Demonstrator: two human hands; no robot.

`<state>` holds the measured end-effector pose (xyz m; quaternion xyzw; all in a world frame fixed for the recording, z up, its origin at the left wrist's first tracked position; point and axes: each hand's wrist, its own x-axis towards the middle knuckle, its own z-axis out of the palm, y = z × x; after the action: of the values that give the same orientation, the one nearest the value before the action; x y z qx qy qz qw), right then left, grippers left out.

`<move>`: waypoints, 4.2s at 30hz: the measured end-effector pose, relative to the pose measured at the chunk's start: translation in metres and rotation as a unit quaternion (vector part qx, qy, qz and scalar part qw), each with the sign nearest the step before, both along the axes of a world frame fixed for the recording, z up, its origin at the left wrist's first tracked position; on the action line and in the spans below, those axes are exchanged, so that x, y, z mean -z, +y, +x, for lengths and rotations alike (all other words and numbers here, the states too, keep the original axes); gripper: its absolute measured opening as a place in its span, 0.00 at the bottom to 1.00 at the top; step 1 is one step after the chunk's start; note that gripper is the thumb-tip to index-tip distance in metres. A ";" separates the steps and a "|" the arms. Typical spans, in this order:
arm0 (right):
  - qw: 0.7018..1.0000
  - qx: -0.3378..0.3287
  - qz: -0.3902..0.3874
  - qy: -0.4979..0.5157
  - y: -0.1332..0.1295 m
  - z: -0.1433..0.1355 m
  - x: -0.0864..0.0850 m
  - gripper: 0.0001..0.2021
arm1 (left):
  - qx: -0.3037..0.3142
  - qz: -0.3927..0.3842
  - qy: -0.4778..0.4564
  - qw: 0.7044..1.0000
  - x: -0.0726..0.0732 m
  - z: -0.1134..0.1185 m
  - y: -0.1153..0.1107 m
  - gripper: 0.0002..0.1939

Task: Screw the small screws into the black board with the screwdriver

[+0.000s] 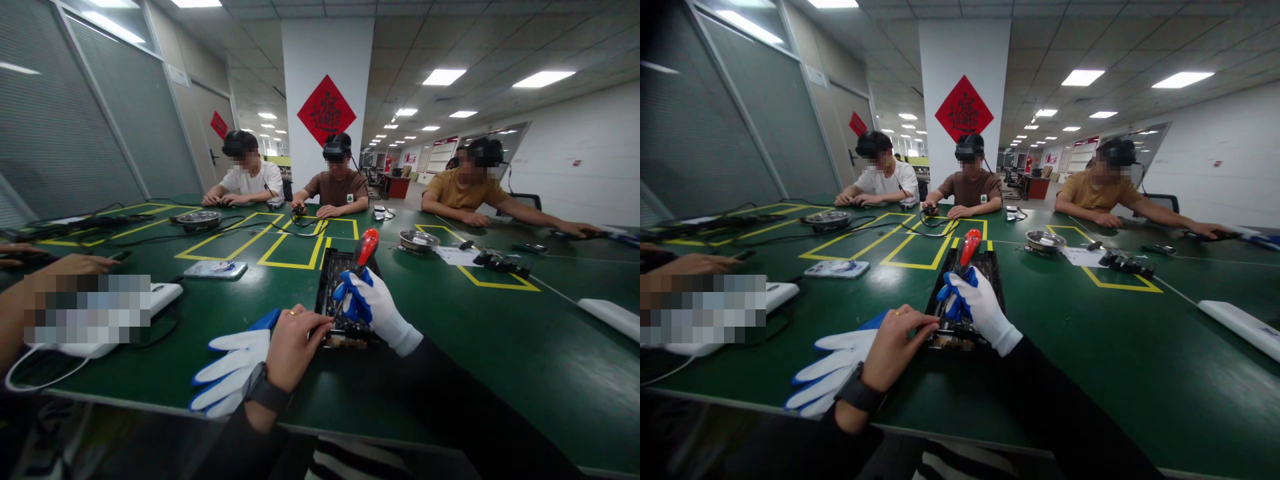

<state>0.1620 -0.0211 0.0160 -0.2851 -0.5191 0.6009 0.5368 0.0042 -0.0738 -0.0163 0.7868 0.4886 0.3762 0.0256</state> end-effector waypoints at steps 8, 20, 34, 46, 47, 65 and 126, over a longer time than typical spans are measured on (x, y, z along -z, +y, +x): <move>0.998 -0.054 -0.017 0.019 0.000 0.001 -0.003 0.17 | 0.000 0.000 -0.001 1.000 -0.001 0.001 0.000 0.09; 0.999 -0.043 -0.007 -0.006 -0.003 0.000 -0.003 0.16 | 0.008 -0.010 0.011 1.000 0.001 0.000 0.001 0.09; 1.000 -0.028 -0.010 0.005 0.001 0.000 -0.001 0.15 | -0.001 -0.013 0.008 1.000 0.002 0.000 0.001 0.09; 1.000 -0.011 -0.002 -0.003 0.001 0.000 0.000 0.15 | -0.002 -0.016 0.002 1.000 0.000 0.000 -0.001 0.09; 1.000 0.002 0.003 -0.011 0.001 0.000 0.000 0.15 | -0.003 -0.016 0.003 1.000 0.000 0.000 -0.001 0.09; 0.996 -0.088 -0.011 0.032 0.001 0.003 -0.003 0.19 | 0.000 -0.011 0.004 1.000 0.001 -0.001 0.001 0.09; 1.000 -0.010 0.018 -0.015 -0.009 -0.001 -0.006 0.17 | -0.044 -0.011 -0.027 0.999 -0.011 0.010 -0.011 0.23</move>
<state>0.1613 -0.0296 0.0217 -0.2788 -0.5410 0.5924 0.5279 0.0138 -0.0843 -0.0055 0.7539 0.5257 0.3928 0.0313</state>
